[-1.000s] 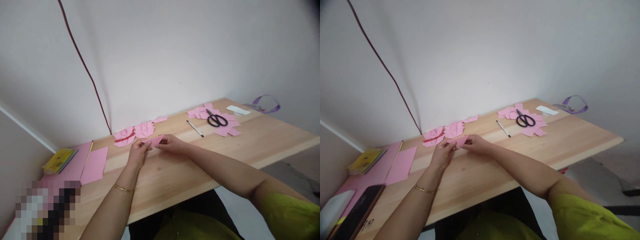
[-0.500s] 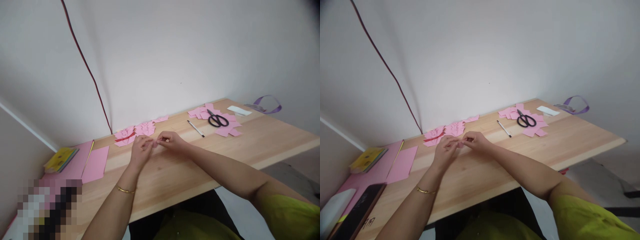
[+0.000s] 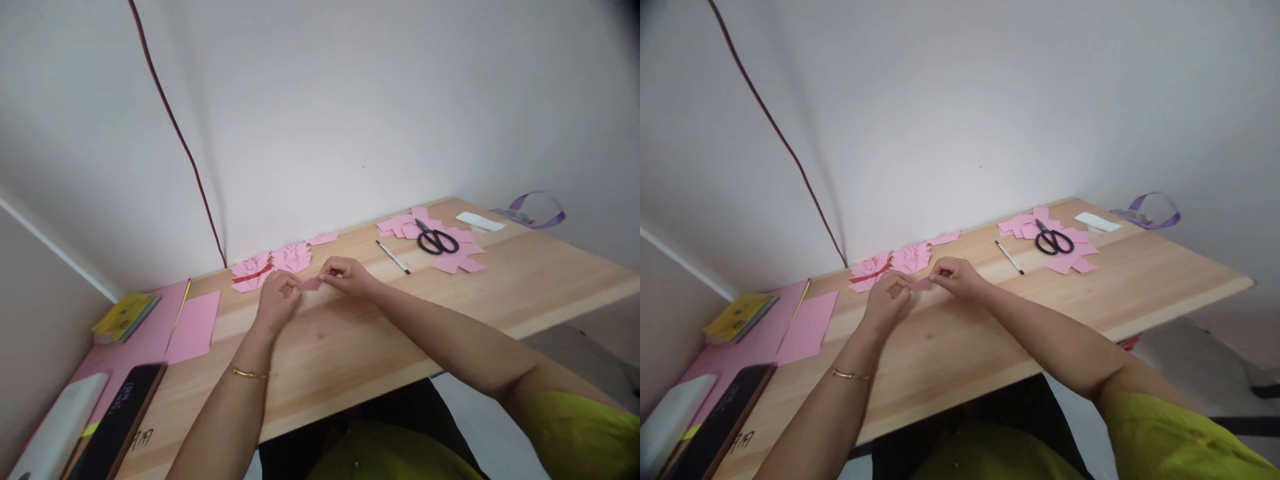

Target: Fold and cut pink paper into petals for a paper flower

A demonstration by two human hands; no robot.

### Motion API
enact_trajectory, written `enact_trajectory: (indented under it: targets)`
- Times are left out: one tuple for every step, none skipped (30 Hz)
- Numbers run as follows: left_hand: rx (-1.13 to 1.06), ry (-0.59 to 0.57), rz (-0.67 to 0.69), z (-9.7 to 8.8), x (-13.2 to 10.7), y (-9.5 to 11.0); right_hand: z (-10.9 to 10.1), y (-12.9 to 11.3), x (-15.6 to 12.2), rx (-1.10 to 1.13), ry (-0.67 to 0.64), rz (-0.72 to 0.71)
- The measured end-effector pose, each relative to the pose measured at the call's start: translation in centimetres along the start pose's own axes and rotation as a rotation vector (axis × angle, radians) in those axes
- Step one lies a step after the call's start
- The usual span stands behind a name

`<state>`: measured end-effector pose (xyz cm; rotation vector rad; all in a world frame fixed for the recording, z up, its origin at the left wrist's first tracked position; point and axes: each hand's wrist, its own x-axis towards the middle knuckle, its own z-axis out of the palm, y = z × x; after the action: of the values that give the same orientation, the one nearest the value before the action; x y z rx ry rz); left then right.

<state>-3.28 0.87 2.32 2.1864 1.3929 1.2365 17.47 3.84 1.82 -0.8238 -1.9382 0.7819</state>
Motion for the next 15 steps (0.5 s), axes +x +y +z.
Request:
enact_trajectory:
  targets:
    - [-0.002, 0.0, -0.008, -0.2, 0.1, -0.1, -0.2, 0.1, 0.1, 0.001, 0.003, 0.01]
    - [-0.005, -0.001, -0.016, -0.3, 0.1, -0.2, -0.3, 0.1, 0.1, 0.006, 0.002, 0.019]
    - [-0.009, -0.004, -0.026, -0.5, 0.2, -0.2, -0.3, 0.2, 0.1, 0.014, -0.002, 0.029]
    - [-0.016, -0.009, -0.036, -0.6, 0.2, -0.2, -0.3, 0.2, 0.1, 0.029, -0.01, 0.041]
    - [-0.026, -0.014, -0.048, -0.7, 0.2, -0.2, -0.2, 0.3, 0.1, 0.049, -0.018, 0.056]
    - [-0.04, -0.018, -0.065, -0.8, 0.2, -0.1, -0.1, 0.4, 0.1, 0.075, -0.027, 0.074]
    - [-0.06, -0.02, -0.086, -0.9, 0.2, -0.1, 0.0, 0.4, 0.1, 0.107, -0.037, 0.096]
    - [-0.085, -0.022, -0.11, -1.0, 0.3, -0.1, 0.1, 0.4, 0.1, 0.143, -0.048, 0.119]
    - [-0.113, -0.022, -0.134, -1.0, 0.3, -0.1, 0.2, 0.4, 0.1, 0.18, -0.057, 0.142]
    - [-0.142, -0.021, -0.157, -1.1, 0.3, -0.2, 0.2, 0.4, 0.1, 0.216, -0.065, 0.165]
    - [-0.174, -0.017, -0.178, -1.2, 0.3, -0.3, 0.2, 0.4, 0.1, 0.25, -0.073, 0.186]
    - [-0.209, -0.007, -0.202, -1.3, 0.3, -0.5, 0.2, 0.3, 0.1, 0.28, -0.079, 0.206]
    - [-0.252, 0.01, -0.237, -1.4, 0.3, -0.7, 0.1, 0.3, 0.1, 0.305, -0.077, 0.224]
    - [-0.31, 0.039, -0.295, -1.4, 0.3, -0.9, 0.0, 0.3, 0.1, 0.323, -0.066, 0.24]
    - [-0.381, 0.075, -0.362, -1.4, 0.3, -1.1, -0.1, 0.3, 0.1, 0.339, -0.047, 0.253]
